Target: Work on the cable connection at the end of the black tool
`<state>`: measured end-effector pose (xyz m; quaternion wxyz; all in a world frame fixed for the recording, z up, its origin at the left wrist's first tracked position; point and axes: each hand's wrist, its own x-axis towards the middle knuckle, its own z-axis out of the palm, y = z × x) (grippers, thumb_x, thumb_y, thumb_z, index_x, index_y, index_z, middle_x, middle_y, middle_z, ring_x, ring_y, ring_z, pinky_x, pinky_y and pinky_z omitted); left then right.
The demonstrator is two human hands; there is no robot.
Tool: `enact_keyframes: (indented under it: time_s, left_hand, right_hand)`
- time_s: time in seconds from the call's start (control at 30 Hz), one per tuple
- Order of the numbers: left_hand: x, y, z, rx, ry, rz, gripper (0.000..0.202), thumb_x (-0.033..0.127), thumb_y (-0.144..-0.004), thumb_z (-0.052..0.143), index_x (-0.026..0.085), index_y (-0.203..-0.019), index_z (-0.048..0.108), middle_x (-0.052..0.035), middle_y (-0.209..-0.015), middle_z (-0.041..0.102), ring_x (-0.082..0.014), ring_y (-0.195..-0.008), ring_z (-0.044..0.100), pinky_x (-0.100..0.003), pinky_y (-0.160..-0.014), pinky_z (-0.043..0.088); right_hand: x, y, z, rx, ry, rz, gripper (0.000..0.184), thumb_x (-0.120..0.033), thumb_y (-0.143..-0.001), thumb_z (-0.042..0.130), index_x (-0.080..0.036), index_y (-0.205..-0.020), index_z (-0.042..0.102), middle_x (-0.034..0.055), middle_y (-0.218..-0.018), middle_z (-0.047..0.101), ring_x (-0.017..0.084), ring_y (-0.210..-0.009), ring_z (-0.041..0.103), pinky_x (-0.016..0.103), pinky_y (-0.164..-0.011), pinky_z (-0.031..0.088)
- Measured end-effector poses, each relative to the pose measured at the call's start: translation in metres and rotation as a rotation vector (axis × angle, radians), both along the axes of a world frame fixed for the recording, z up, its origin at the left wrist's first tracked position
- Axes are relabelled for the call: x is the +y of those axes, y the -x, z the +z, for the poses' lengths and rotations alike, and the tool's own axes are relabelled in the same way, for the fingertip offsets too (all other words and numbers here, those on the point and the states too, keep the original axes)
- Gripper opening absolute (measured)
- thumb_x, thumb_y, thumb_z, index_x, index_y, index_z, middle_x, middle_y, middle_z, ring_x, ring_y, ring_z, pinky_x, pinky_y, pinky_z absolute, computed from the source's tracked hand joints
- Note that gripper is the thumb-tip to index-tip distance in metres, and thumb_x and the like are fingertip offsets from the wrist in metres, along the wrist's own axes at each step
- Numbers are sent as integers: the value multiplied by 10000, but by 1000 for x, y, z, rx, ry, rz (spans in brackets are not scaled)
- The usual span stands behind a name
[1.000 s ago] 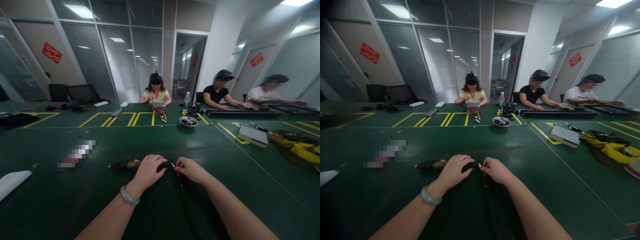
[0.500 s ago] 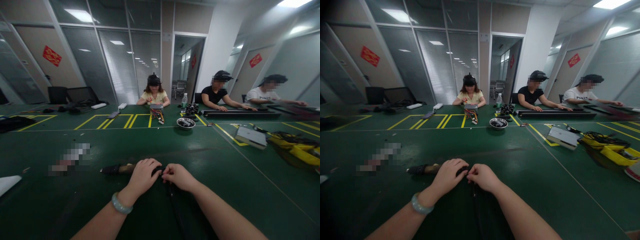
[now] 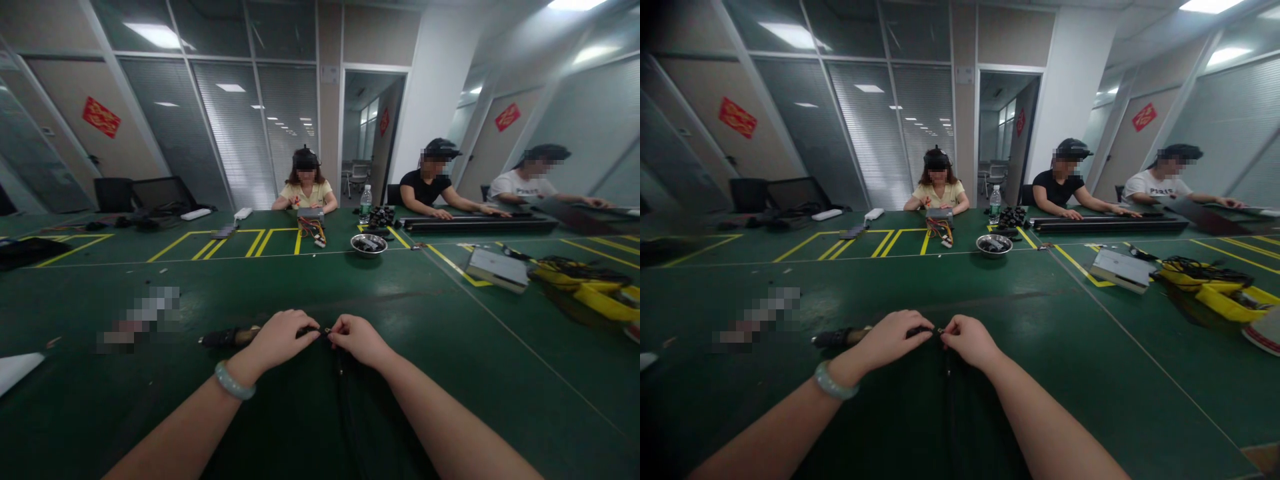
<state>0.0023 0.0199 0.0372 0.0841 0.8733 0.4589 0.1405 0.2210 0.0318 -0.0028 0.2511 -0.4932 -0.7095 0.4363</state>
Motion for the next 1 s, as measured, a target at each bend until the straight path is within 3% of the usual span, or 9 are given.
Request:
enact_keyframes:
  time_s: [0.17, 0.37, 1.0]
  left_hand:
    - [-2, -3, -2, -27, -36, 29, 203, 413, -879, 566, 253, -941, 673, -11, -925, 651, -188, -873, 585, -315, -779, 438]
    - [-14, -5, -14, -38, -103, 28, 179, 364, -890, 564, 259, -1014, 638, -14, -1007, 611, -194, -935, 572, -338, -814, 433]
    - [-2, -5, -34, 4, -201, 42, 161, 321, -886, 574, 213, -999, 613, -44, -1003, 567, -227, -967, 546, -384, -856, 405]
  right_hand:
    - [-1, 1, 2, -13, 54, 2, 126, -292, -834, 624, -176, -884, 617, 19, -778, 714, 106, -610, 608, 181, -512, 422]
    - [-1, 0, 2, -44, 28, 20, 120, -291, -812, 631, -183, -863, 615, 7, -755, 709, 108, -602, 605, 181, -500, 414]
    - [6, -1, -6, -82, -8, 76, 78, -254, -775, 618, -180, -799, 617, -6, -710, 686, 120, -641, 605, 194, -550, 398]
